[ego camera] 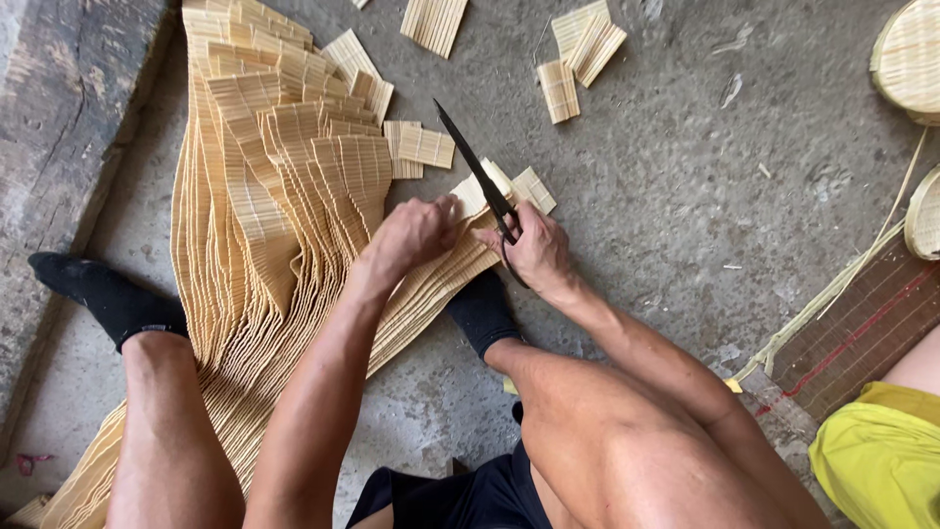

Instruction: The person sits on the floor and uses shears to cut a large folded bamboo mat into small rectangular pieces. The cut pieces accumulate on the floor beside the person.

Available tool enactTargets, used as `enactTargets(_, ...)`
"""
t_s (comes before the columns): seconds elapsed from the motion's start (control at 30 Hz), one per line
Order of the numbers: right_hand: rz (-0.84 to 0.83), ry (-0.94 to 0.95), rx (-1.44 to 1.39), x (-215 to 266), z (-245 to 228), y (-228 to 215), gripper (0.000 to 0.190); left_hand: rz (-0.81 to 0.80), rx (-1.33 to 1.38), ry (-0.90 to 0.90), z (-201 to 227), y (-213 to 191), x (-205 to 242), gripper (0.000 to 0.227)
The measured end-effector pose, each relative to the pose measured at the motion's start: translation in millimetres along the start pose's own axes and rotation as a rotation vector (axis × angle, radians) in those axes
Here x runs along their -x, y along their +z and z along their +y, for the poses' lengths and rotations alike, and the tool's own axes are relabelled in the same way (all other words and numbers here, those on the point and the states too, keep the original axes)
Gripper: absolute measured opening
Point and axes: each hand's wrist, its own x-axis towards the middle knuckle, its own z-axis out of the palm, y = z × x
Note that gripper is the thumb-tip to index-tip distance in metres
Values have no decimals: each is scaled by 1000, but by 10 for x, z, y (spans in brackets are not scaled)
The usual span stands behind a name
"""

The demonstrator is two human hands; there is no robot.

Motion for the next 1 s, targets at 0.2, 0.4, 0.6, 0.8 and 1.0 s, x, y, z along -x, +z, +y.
enactTargets(0.2, 81, -39, 85, -105, 63, 175, 38, 518, 143, -54, 206, 170, 32, 25)
enactTargets(0.4, 6, 33, -98, -82, 227, 183, 53, 625, 207, -17, 140, 298, 30, 23)
enactTargets(0.6, 79, 9, 5, -93, 224, 144, 38, 447, 669, -459, -221, 4, 11, 31)
enactTargets(0.8, -143, -107, -129, 231, 373, -415, 28, 417, 1393, -271, -414, -182, 187, 34)
enactTargets(1.0, -503, -38, -164, 438, 173, -701, 30, 363, 1636, -173, -514, -308, 307, 38)
